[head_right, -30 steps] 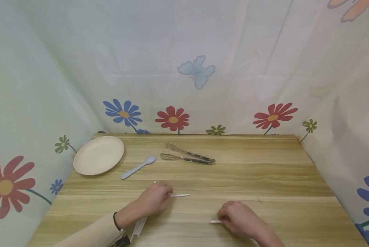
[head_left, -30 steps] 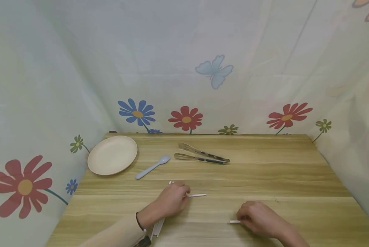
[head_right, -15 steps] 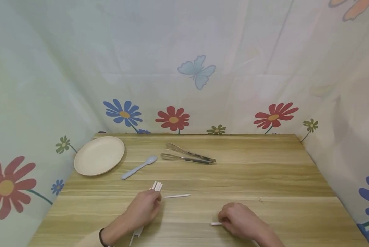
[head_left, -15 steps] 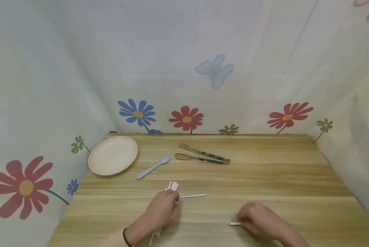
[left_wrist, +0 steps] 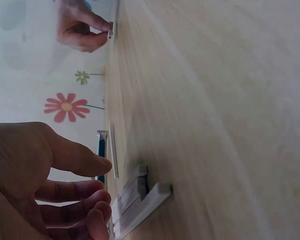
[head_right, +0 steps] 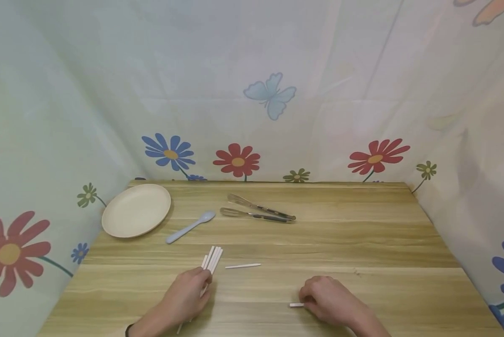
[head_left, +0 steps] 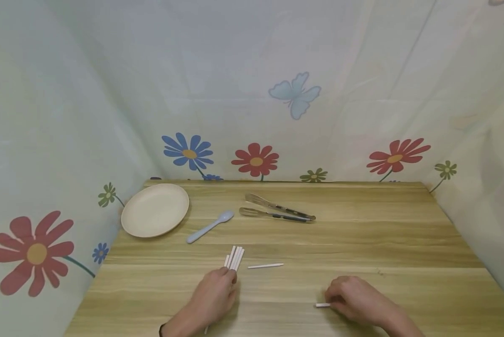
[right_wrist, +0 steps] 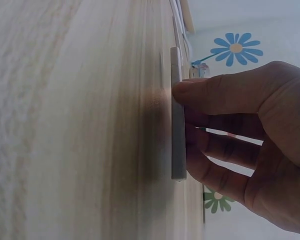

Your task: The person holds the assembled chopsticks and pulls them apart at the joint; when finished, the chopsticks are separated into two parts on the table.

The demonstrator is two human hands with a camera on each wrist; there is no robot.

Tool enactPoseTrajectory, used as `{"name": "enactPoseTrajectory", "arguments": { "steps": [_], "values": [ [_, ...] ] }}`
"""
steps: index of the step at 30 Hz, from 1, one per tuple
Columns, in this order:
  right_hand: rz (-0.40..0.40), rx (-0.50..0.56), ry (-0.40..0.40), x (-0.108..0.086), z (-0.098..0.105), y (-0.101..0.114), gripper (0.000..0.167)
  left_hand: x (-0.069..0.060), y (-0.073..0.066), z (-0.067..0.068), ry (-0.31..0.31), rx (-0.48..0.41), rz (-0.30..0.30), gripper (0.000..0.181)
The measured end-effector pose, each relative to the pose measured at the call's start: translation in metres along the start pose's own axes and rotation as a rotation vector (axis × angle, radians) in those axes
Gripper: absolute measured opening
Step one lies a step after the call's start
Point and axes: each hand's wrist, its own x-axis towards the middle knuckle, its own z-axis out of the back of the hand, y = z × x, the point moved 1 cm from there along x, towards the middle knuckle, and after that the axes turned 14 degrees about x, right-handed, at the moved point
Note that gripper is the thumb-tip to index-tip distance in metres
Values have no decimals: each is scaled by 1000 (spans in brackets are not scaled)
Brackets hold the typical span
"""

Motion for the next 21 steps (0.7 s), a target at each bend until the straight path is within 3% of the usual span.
{"name": "enactPoseTrajectory", "arguments": {
  "steps": [10, 21],
  "values": [
    [17, 1, 11, -1, 2, 0, 22, -5, 0, 0, -17, 10, 50, 20],
    [-133, 102, 104, -1, 5, 2, 13, -11, 2, -4, -20, 34, 48, 23]
  ]
}}
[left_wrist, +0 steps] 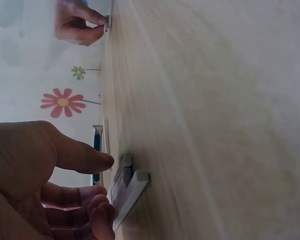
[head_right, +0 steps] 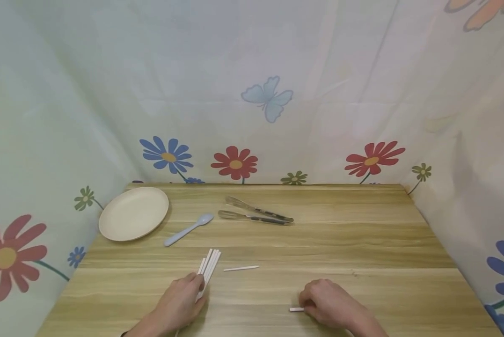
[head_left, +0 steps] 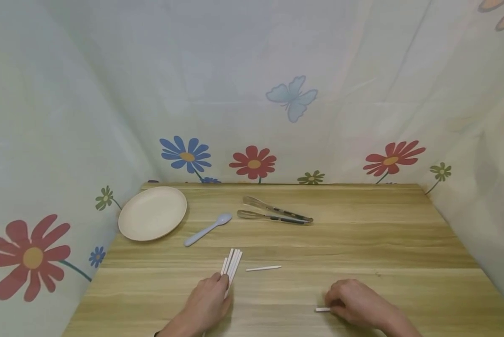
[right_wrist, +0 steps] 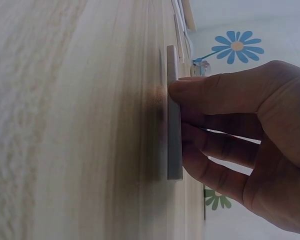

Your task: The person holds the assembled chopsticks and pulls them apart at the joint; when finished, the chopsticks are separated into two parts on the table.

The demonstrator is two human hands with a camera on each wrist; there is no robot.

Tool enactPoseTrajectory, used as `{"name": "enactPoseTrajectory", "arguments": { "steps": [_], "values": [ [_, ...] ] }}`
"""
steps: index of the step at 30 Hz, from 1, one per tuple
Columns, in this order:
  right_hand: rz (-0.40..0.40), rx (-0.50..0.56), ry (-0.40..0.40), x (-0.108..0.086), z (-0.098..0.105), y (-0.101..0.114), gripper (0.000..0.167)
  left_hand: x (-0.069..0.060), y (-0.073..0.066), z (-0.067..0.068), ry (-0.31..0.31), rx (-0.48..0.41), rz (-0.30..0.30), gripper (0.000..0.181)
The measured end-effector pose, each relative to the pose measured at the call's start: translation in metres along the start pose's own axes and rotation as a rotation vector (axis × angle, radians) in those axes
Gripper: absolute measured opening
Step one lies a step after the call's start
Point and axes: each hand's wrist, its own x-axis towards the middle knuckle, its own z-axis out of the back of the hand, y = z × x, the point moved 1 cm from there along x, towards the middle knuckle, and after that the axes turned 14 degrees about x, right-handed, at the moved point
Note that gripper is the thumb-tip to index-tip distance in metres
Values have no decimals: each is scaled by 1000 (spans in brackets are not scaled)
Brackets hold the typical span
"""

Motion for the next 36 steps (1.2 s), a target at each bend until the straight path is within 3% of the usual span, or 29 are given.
{"name": "enactPoseTrajectory", "arguments": {
  "steps": [9, 20, 36],
  "values": [
    [16, -32, -7, -2, -2, -2, 13, -3, 1, -1, 89, -5, 27, 21],
    [71, -45, -36, -1, -6, -3, 17, -4, 4, -5, 102, -13, 41, 23],
    [27, -37, -30, -1, -6, -4, 15, 3, 2, -2, 238, -76, 87, 20]
  ]
}}
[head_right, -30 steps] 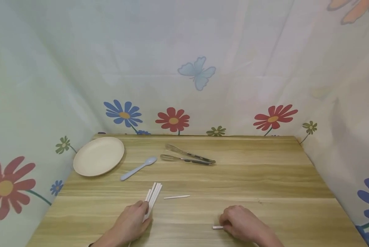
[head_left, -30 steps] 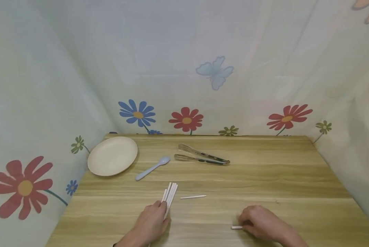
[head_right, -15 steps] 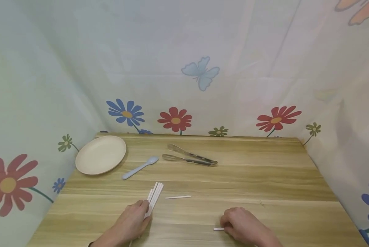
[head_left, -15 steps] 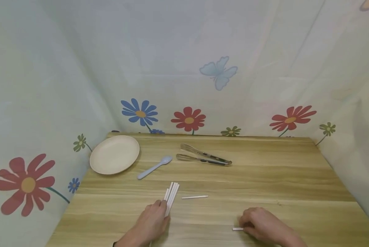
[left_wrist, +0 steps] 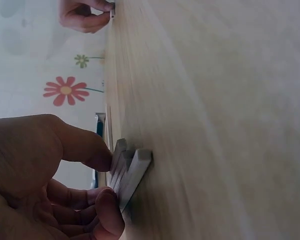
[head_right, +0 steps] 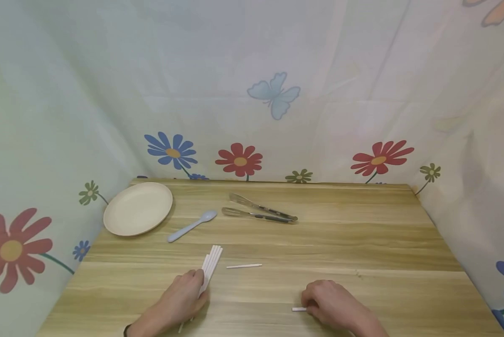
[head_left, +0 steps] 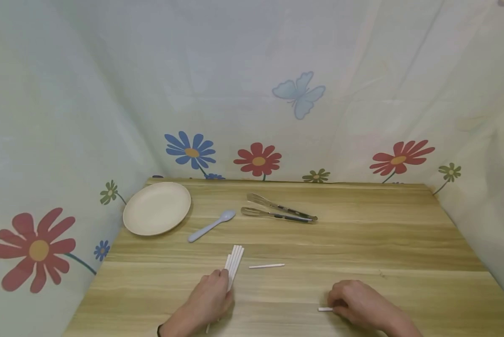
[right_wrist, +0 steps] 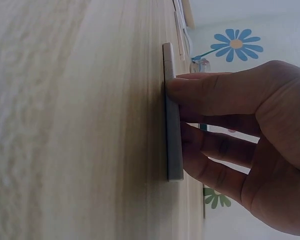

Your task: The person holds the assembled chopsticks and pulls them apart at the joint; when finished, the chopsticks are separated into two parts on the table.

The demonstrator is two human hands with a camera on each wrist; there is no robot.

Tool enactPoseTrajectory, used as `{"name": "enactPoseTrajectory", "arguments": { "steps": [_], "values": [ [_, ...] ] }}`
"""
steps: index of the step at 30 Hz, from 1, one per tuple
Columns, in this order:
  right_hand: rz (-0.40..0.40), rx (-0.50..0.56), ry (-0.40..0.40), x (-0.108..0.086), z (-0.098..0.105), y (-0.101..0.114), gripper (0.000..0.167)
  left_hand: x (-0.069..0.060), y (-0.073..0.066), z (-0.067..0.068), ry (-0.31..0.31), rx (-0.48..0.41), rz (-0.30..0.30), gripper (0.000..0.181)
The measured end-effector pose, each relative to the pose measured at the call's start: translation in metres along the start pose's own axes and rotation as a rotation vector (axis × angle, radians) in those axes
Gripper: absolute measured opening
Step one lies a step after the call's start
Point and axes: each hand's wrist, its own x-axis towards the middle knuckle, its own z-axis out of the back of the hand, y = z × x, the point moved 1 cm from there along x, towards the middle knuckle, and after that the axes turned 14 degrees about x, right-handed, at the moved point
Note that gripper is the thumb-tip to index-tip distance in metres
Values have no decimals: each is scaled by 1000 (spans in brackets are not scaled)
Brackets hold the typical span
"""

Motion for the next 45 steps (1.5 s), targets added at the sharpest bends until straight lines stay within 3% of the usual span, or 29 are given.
{"name": "enactPoseTrajectory", "arguments": {
  "steps": [8, 14, 20, 23, 27, 32, 39, 45],
  "values": [
    [32, 15, 7, 2, 1, -1, 17, 0, 0, 2, -16, -3, 0, 15],
    [38, 23, 20, 3, 1, -1, 17, 2, 2, 4, 19, -53, 4, 13],
    [73, 21, 19, 3, 1, -2, 18, 3, 3, 4, 17, -62, -9, 11],
    [94, 18, 24, 3, 0, -2, 16, 2, 4, 3, 10, -69, 14, 11],
    [97, 9, 34, 4, 0, -3, 15, 2, 8, 4, -59, -63, 36, 15],
    [86, 23, 47, 4, 1, -4, 14, 8, 9, 11, -171, -24, -5, 23],
    [124, 3, 6, 11, 5, 0, 16, 13, 6, 21, -171, -39, -9, 21],
    [137, -56, -68, 24, 17, 7, 18, 21, 4, 28, -220, -6, -14, 16]
  ]
}}
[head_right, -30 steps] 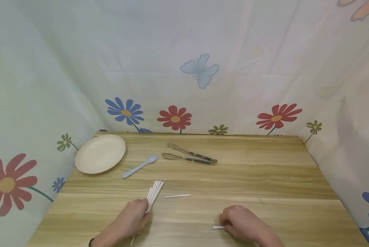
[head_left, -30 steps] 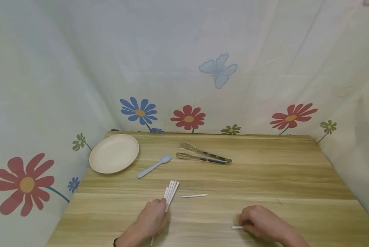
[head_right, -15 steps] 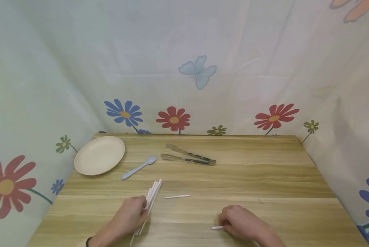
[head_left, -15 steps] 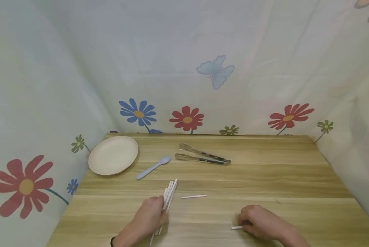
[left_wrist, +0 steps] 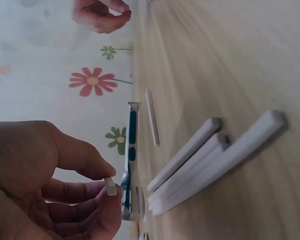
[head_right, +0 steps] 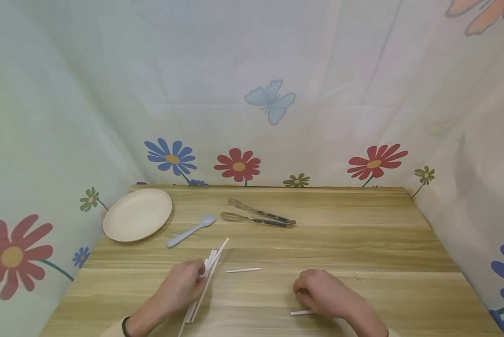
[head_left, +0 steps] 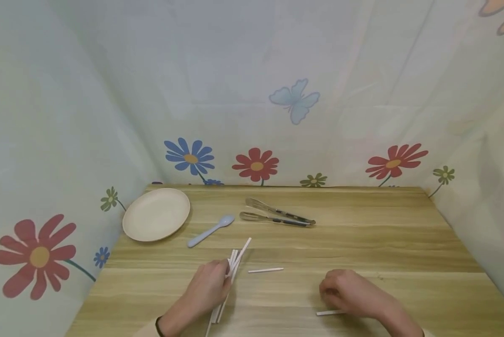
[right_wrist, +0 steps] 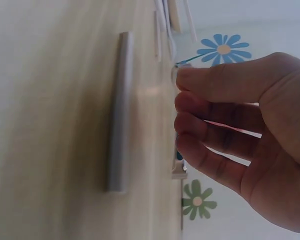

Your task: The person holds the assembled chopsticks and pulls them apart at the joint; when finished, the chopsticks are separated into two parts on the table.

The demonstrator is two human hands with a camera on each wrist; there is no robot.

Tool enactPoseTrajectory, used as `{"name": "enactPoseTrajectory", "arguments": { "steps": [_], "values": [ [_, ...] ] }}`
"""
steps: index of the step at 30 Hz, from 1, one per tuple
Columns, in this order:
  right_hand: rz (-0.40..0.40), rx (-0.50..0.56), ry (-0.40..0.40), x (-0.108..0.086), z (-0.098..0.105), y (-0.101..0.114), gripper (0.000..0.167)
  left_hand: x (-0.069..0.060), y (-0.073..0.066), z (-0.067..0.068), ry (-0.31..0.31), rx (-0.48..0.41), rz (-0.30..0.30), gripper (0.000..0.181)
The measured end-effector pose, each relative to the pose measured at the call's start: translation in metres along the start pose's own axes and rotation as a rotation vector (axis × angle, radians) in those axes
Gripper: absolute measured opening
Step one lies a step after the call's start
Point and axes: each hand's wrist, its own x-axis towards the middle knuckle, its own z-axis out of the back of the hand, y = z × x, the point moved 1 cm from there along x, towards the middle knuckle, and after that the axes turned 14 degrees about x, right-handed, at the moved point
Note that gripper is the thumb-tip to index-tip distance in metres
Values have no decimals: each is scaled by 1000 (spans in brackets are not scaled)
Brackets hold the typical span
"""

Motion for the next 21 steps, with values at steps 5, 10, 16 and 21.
{"name": "enactPoseTrajectory", "arguments": {
  "steps": [5, 10, 16, 21],
  "values": [
    [-20, -50, -37, 13, 9, 5, 14, 6, -2, 4, -39, 14, 1, 10],
    [-50, -53, -31, 26, 14, 10, 10, 11, -4, 5, -14, 14, 1, 8],
    [-27, -108, -50, 40, 15, 16, 12, 19, -10, 7, 10, 27, -14, 7],
    [-30, -95, -63, 51, 16, 19, 12, 25, -15, 9, -12, 29, -12, 6]
  ]
}}
